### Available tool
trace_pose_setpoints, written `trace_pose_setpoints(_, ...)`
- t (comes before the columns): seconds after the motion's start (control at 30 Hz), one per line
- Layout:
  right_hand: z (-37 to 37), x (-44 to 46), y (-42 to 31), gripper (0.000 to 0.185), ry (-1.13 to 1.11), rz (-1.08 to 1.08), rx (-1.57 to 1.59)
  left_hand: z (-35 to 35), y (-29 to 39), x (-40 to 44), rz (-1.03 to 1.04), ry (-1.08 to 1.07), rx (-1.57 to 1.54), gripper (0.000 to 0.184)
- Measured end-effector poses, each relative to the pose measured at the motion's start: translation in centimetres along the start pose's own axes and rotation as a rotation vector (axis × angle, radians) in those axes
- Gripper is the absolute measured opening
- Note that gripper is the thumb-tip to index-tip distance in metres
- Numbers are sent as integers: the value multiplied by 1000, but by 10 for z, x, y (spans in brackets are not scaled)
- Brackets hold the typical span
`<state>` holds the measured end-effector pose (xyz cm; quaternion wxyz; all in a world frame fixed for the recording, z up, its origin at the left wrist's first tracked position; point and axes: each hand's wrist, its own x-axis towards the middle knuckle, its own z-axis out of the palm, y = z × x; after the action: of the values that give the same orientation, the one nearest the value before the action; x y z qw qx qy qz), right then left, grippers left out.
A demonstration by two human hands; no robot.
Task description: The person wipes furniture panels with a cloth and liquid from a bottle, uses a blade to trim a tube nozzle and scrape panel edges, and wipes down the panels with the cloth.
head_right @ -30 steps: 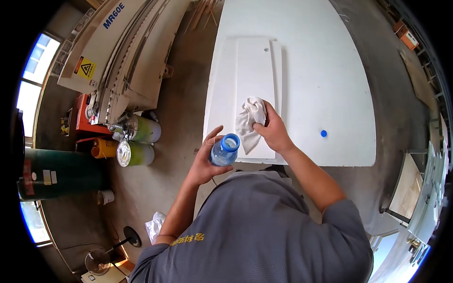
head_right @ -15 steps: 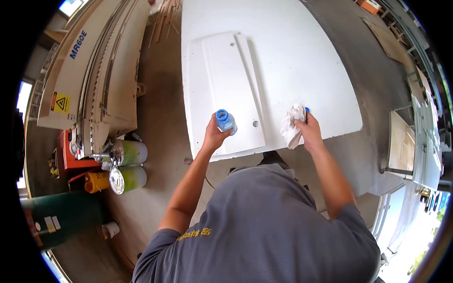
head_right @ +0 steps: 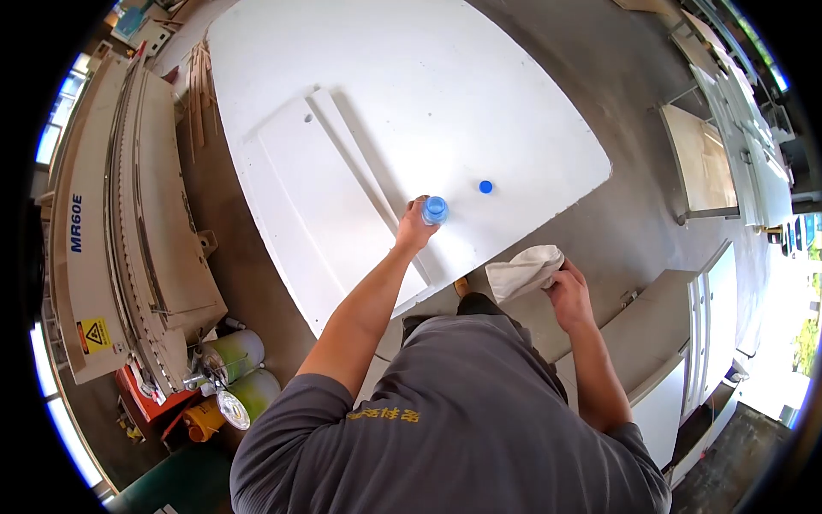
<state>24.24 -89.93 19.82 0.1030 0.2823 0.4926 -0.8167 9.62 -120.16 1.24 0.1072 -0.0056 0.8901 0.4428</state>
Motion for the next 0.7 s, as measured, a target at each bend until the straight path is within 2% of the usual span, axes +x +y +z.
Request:
trace_pose_setpoints(0.07, -4, 11, -5, 37, -13, -1, -86, 3, -5, -1, -61, -6, -7, 75)
trace_pose_setpoints(0.13, -1, 23, -12, 34, -25, 73, -395, 4, -10, -4, -85, 18, -5, 77)
trace_pose_setpoints(0.17, 4, 29, -16, 34, -33, 87, -395, 3, -13, -7, -97, 52, -10, 78)
trace_pose_setpoints(0.23, 19, 45, -23, 29, -253, 36, -582, -4, -19, -13, -174, 36, 25, 80)
trace_pose_setpoints(0.33, 49, 69, -30, 24, -420, 103, -627, -28, -35, -32, -275, -28, 75, 82)
trace_pose_setpoints(0.4, 82, 76, -35, 26, -497, 129, -686, -82, -8, -70, -354, -396, -148, 76)
trace_pose_setpoints(0.47, 113, 83, -33, 22, -695, -15, -803, -154, 38, -134, -324, -426, -646, 69)
trace_pose_setpoints(0.5, 128, 89, -26, 22, -788, 6, -790, -166, 28, -166, -354, -386, -656, 69)
trace_pose_setpoints(0.6, 179, 97, 6, 26, -926, 153, -770, -177, -4, -264, -788, 384, 227, 38)
trace_pose_setpoints(0.67, 225, 82, 19, 32, -1009, 122, -791, -154, -24, -304, -550, 759, -221, 32)
trace_pose_setpoints(0.7, 247, 74, 21, 33, -1079, 102, -872, -161, 3, -299, -497, 770, -570, 37)
